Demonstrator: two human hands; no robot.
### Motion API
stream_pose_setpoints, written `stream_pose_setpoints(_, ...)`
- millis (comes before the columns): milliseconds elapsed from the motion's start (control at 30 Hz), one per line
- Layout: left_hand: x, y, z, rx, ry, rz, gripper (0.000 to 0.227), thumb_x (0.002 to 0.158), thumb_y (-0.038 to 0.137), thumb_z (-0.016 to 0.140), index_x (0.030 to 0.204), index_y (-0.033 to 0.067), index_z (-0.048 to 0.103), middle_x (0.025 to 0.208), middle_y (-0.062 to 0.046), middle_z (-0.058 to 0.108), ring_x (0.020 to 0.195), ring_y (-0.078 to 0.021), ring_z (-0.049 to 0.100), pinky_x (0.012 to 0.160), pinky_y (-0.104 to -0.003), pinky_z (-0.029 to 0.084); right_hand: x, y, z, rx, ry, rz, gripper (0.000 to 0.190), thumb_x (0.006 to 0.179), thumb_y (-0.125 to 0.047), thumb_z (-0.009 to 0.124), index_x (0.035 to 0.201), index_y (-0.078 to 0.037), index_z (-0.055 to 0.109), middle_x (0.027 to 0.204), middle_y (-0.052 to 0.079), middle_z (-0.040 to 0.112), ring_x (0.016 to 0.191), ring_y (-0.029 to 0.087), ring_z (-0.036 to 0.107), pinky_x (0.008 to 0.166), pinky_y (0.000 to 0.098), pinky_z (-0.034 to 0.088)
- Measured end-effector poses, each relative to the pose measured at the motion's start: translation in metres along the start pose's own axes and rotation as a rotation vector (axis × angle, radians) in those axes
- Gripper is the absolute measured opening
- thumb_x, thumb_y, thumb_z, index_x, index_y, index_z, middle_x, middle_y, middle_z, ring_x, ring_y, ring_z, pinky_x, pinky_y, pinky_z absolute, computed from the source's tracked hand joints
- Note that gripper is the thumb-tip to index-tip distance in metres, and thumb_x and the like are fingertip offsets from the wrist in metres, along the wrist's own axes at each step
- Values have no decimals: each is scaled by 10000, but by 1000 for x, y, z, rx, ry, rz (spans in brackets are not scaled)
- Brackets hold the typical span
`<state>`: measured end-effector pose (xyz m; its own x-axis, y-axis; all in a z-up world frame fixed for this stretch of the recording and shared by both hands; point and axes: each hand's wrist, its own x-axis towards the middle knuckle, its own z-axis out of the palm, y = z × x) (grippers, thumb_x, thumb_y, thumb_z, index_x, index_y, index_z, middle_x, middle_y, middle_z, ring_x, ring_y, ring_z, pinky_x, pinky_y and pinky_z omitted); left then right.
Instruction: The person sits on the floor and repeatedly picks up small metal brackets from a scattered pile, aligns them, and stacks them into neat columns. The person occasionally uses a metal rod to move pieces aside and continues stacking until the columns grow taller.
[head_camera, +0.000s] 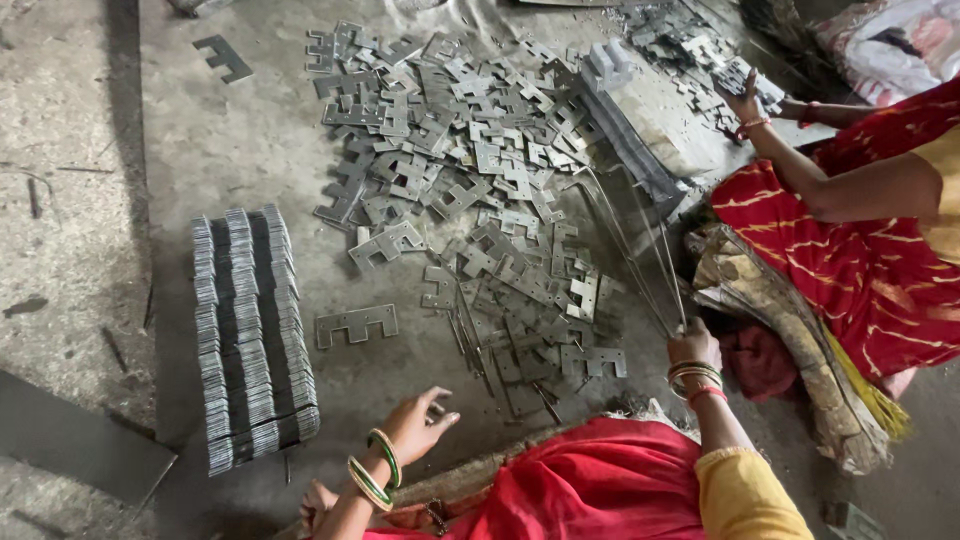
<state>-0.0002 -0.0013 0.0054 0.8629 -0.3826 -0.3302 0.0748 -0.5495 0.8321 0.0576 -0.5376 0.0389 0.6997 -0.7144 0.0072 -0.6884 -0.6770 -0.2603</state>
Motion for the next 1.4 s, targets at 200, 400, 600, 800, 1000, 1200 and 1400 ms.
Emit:
stream_pose_setpoints(200, 0, 0, 1, 9, -3, -19, 462, 873, 381, 752, 1255, 146, 643, 994, -63, 779, 830, -201, 758, 756, -353, 597, 18, -27, 16, -318, 161, -318, 678, 677, -449, 829, 1201, -67, 632, 1150, 276, 666, 1062, 475, 649, 816, 589, 553)
stream_pose_setpoints(400, -2, 3, -4, 11, -24, -17, 415, 897, 318, 743, 1258, 137, 648, 984, -73, 769, 838, -191, 750, 750, -347, 597, 25, -94, 75, -202, -265, -302, 491, 839, -429, 793, 1134, -40, 741, 1116, 272, 726, 1076, 446, 686, 938, 506, 560)
stream_pose_setpoints(600, -2, 10, -8, -1, -49, -56, 406, 905, 269, 745, 1271, 133, 637, 981, -85, 756, 847, -185, 754, 751, -344, 601, 30, -117, 69, -132, -288, -80, 536, 726, -378, 854, 1074, 23, 778, 1108, 281, 738, 1067, 413, 718, 936, 461, 585)
stream_pose_setpoints(800, -4, 12, -9, -42, -28, -17, 399, 903, 259, 746, 1264, 120, 647, 939, -93, 763, 813, -197, 751, 732, -348, 593, 25, -126, 72, -210, -273, -152, 514, 718, -394, 825, 1016, 25, 795, 1078, 271, 746, 1052, 408, 724, 954, 453, 575)
stream_pose_setpoints(1000, -6, 15, -10, 5, -10, -17, 419, 899, 305, 755, 1256, 117, 643, 951, -104, 754, 808, -215, 733, 732, -365, 583, 47, -92, 83, -139, -136, -225, 396, 765, -253, 732, 1091, -39, 799, 1103, 262, 745, 1056, 437, 713, 913, 499, 586)
stream_pose_setpoints(1200, -5, 11, -3, 3, -24, -37, 447, 888, 334, 756, 1265, 124, 639, 981, -123, 750, 816, -228, 743, 747, -367, 590, 55, -88, 88, -143, -286, -76, 526, 735, -398, 877, 1093, -27, 776, 1161, 247, 721, 1095, 399, 705, 943, 463, 576)
stream_pose_setpoints(1400, -5, 11, -7, 28, -102, -89, 421, 920, 296, 717, 1297, 144, 610, 1002, -81, 755, 862, -205, 750, 758, -345, 601, 46, -101, 82, -139, -304, -9, 505, 771, -352, 851, 1090, 30, 767, 1179, 287, 713, 1127, 408, 695, 956, 455, 572)
